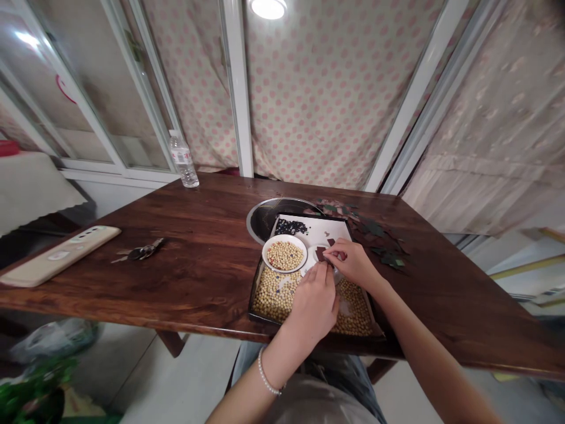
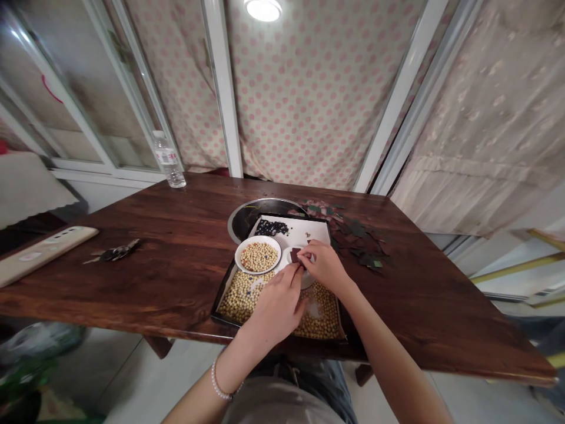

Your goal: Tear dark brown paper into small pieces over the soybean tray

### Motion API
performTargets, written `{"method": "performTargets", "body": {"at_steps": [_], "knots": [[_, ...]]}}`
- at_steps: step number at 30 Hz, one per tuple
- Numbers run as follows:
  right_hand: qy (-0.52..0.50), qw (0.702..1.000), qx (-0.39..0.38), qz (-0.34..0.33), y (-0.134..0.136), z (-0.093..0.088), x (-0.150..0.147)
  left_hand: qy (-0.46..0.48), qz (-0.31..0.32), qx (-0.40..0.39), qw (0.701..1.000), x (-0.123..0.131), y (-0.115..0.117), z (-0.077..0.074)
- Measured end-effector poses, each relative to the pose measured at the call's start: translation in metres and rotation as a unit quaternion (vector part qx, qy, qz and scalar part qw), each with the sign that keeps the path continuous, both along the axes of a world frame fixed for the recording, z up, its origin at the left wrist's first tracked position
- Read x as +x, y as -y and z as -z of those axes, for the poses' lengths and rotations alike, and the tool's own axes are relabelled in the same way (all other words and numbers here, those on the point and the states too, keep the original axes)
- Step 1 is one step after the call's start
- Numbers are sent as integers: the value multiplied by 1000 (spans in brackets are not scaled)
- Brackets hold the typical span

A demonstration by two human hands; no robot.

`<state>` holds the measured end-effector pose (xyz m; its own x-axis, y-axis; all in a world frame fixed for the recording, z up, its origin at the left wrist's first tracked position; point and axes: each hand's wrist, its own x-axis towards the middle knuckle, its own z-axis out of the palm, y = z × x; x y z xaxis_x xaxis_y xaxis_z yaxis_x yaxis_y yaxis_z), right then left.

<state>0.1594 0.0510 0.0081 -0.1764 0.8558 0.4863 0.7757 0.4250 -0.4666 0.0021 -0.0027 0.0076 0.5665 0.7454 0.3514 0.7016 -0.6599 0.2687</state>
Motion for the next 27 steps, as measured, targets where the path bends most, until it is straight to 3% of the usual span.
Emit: {"method": "performTargets", "body": {"at_steps": [11, 27], "knots": [[-79, 996, 0, 47, -4, 7, 0, 5, 5, -12, 1000, -1, 1, -2], [-61, 996, -9, 64, -8, 6, -5, 3, 5, -6, 1000, 0, 0, -2]]}}
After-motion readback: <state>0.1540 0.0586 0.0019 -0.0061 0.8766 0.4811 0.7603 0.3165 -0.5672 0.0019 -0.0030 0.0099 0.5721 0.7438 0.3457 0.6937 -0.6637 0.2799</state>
